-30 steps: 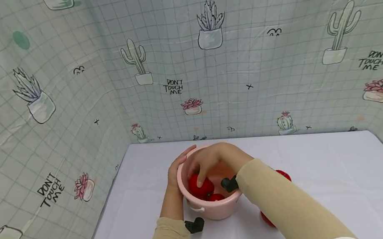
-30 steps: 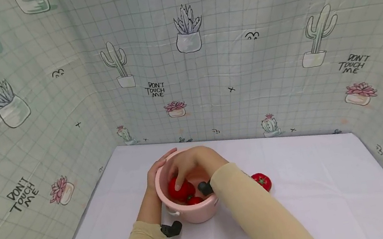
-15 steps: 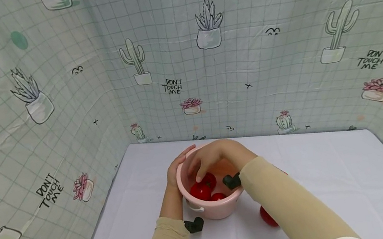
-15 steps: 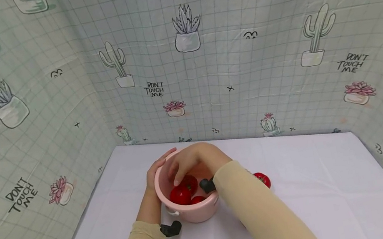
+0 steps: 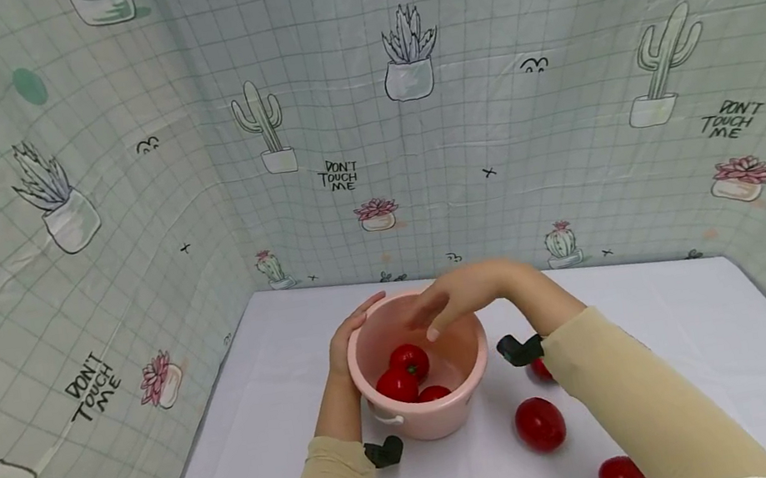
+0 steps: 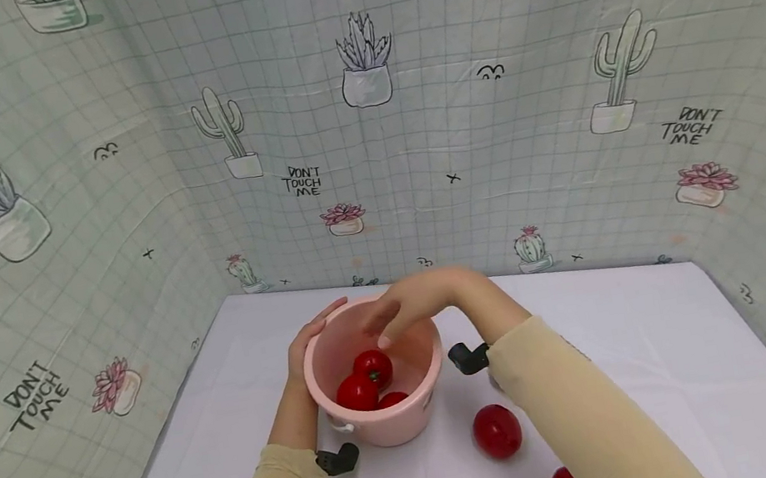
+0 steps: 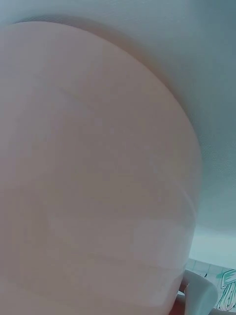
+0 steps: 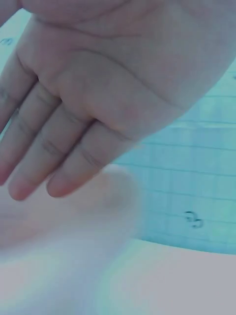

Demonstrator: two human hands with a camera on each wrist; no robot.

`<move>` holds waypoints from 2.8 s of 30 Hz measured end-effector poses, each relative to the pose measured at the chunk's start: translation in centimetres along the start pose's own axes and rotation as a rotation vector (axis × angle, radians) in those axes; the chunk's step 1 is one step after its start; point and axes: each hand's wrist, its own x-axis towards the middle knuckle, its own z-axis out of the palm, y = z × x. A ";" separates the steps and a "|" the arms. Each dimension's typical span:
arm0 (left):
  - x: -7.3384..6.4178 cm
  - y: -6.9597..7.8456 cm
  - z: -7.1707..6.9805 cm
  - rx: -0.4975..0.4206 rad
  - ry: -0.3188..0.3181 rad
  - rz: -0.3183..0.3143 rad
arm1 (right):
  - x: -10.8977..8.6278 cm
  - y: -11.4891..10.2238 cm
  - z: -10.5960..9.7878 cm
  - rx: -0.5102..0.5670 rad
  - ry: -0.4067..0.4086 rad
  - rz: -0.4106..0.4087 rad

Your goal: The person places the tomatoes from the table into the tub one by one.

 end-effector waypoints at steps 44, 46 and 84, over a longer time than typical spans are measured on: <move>0.1 -0.3 -0.2 0.010 0.020 0.010 | -18.5 14.4 21.7 0.712 0.198 0.141; 0.1 -0.4 -0.2 0.013 0.017 0.009 | -18.6 14.4 22.3 0.786 0.188 0.155; 0.2 -0.5 -0.5 0.045 -0.052 0.043 | -18.8 15.5 20.7 0.536 0.233 -0.003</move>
